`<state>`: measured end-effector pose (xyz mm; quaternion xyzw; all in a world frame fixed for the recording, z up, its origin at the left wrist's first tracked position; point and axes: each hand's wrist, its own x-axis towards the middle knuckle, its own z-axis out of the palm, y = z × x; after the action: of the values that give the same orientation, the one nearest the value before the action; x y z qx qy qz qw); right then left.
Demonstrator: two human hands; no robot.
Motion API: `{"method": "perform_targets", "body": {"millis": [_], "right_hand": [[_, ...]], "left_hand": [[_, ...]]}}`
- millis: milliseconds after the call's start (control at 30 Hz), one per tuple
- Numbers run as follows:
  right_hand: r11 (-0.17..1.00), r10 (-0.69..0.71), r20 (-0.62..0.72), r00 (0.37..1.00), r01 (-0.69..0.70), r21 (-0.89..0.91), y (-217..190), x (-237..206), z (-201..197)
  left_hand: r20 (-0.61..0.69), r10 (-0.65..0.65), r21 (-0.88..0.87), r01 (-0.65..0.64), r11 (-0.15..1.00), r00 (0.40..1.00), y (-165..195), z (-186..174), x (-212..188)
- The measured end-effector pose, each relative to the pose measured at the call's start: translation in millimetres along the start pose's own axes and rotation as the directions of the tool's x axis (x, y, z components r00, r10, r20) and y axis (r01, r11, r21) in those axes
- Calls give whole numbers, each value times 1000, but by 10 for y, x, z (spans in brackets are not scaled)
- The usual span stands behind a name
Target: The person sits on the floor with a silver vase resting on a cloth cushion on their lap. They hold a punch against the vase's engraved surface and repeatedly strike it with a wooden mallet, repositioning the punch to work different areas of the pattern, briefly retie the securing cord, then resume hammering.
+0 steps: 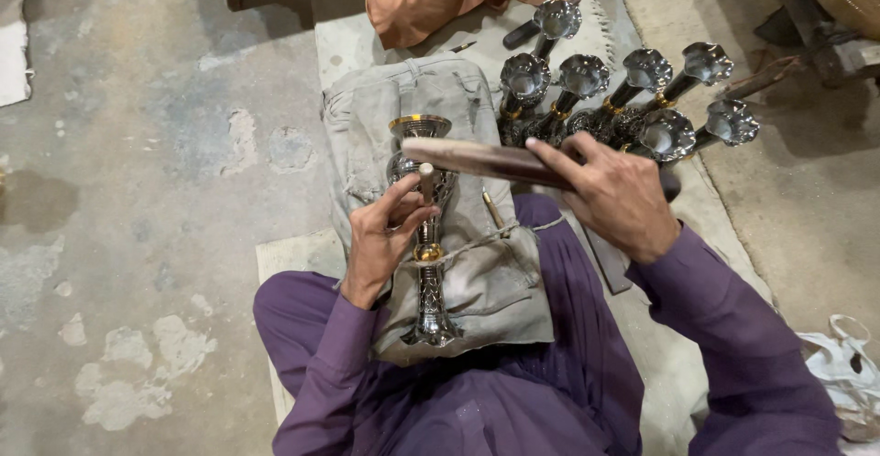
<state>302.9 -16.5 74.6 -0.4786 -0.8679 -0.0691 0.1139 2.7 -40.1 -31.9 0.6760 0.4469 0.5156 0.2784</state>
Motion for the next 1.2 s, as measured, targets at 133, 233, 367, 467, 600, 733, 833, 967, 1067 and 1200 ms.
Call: {"method": "perform_targets", "body": {"millis": [133,233,367,467,600,733,833,967,1067,1200], "right_hand": [[978,35,-136,990,-6,210,8,89,0],[934,0,-156,988,55,352,41,99,-65],[988,-96,-51,994,89,-123,33,115,-161],[956,-31,-69,997,49,288,1,148,-176],[989,-111,-150,982,124,82,-17,161,-134],[991,-118,-99,988,123,51,43,131,-87],[990,-74,-133,988,88,107,81,94,-48],[995,-97,-33,995,96,-6,101,52,-20],[999,-31,-170,985,35,25,89,31,-11],[970,-50,-141,989,81,231,97,6,-19]], "left_hand": [[6,-19,15,19,1000,1000,-23,3,-20],[-13,-10,3,10,1000,1000,-40,0,-50],[-11,0,11,0,1000,1000,-66,11,-55],[-6,3,-6,-3,1000,1000,-62,13,-54],[-9,22,4,-22,1000,1000,-27,-4,-39],[-1,-39,25,39,999,999,30,-11,-26],[22,-59,4,59,998,998,58,-24,-7],[34,-51,1,51,999,998,74,-42,1],[35,-57,3,57,998,998,60,-38,17],[50,-18,-15,19,1000,999,28,-44,15]]}}
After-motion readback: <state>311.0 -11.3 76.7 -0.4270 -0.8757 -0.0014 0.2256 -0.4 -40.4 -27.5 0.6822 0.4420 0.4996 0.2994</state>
